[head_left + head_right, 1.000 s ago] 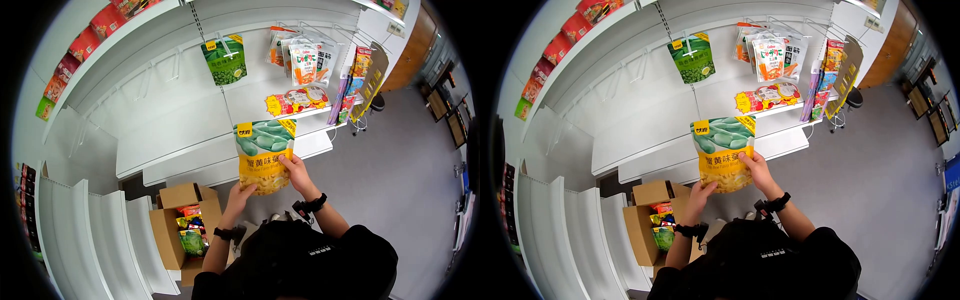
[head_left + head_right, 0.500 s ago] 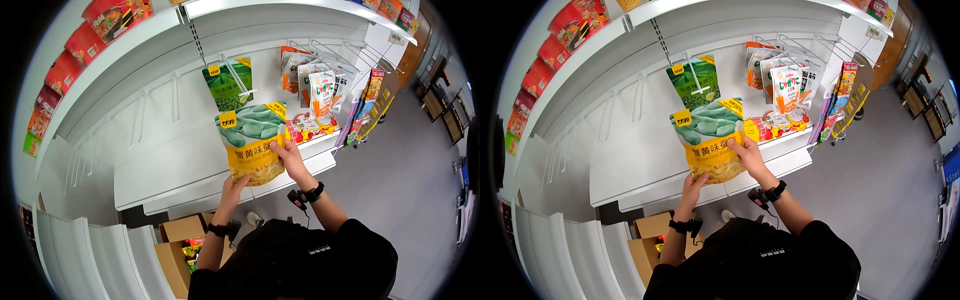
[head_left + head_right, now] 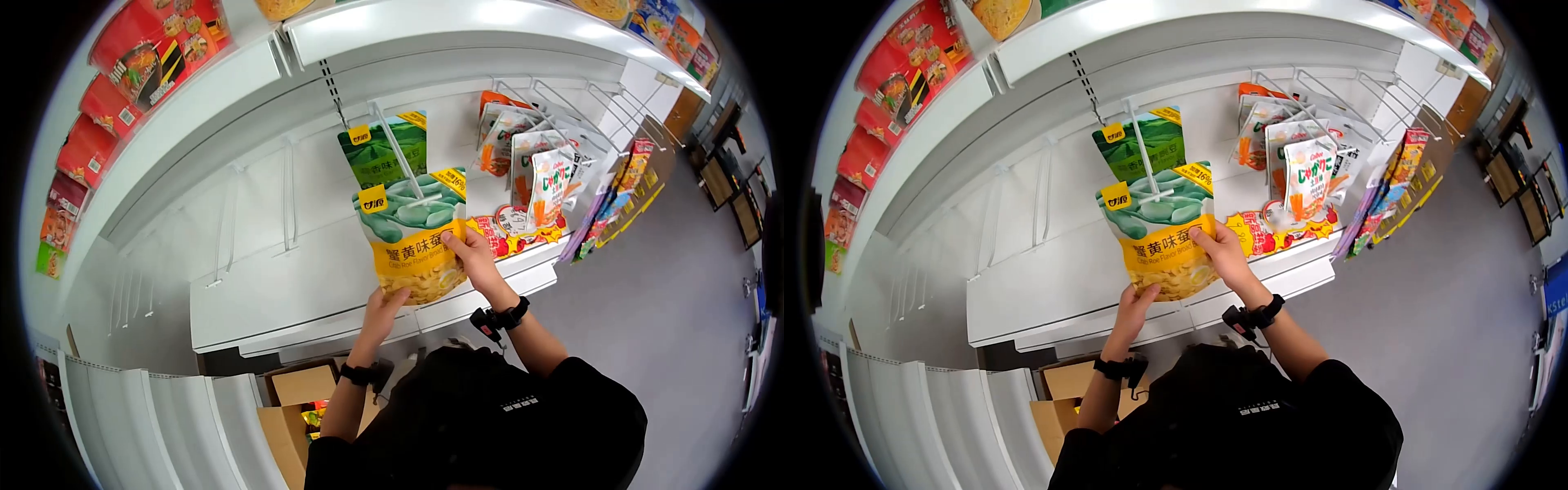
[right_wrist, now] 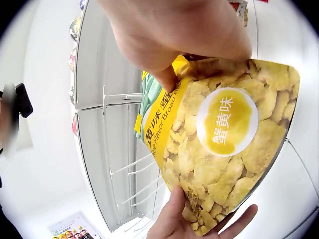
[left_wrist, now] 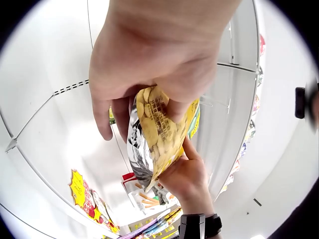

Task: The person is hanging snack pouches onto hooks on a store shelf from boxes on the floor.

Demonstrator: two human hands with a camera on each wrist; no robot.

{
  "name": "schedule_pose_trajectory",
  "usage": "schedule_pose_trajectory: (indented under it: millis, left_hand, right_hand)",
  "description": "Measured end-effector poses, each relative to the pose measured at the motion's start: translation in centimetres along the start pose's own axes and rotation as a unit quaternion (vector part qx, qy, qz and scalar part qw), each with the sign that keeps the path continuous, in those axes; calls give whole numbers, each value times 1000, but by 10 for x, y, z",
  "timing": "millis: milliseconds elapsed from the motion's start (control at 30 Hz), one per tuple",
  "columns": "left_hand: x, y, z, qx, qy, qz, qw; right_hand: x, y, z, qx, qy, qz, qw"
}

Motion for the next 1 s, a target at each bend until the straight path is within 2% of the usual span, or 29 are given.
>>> schedule_pose_trajectory:
  millis: [33, 167, 267, 400, 567, 667, 1000]
  left_hand:
    - [3, 3, -1, 2, 6, -1, 1000]
    - [12, -8, -15, -2, 20, 37, 999]
    - [-2, -13, -26, 30, 91, 51, 994]
    - [-29, -26, -37, 20, 142, 33, 989]
    - [-65, -41, -37, 24, 216, -7, 976]
    - [-83, -51, -29, -5, 248, -14, 969]
    - [-145, -61, -8, -35, 342, -52, 938]
  right_hand:
    - [4, -4, 4, 28, -10, -6, 1000]
    - [37, 3, -6, 8, -9, -25, 1000]
    - [68, 3, -15, -3, -15, -35, 999]
    - [107, 5, -25, -54, -25, 8, 998]
    - [151, 11, -17, -10, -67, -53, 996]
    - [173, 26, -24, -9, -59, -43, 997]
    - [188, 33, -35, -30, -29, -89, 995]
Point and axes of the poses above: each hand's wrist, its own x-axis towards the middle knuckle, its own z-axis out of the palm, y = z × x, the point moved 6 cm from there along x, towards the middle knuckle, and after that the axes turned 5 degrees about -y, right-handed, at the moved point
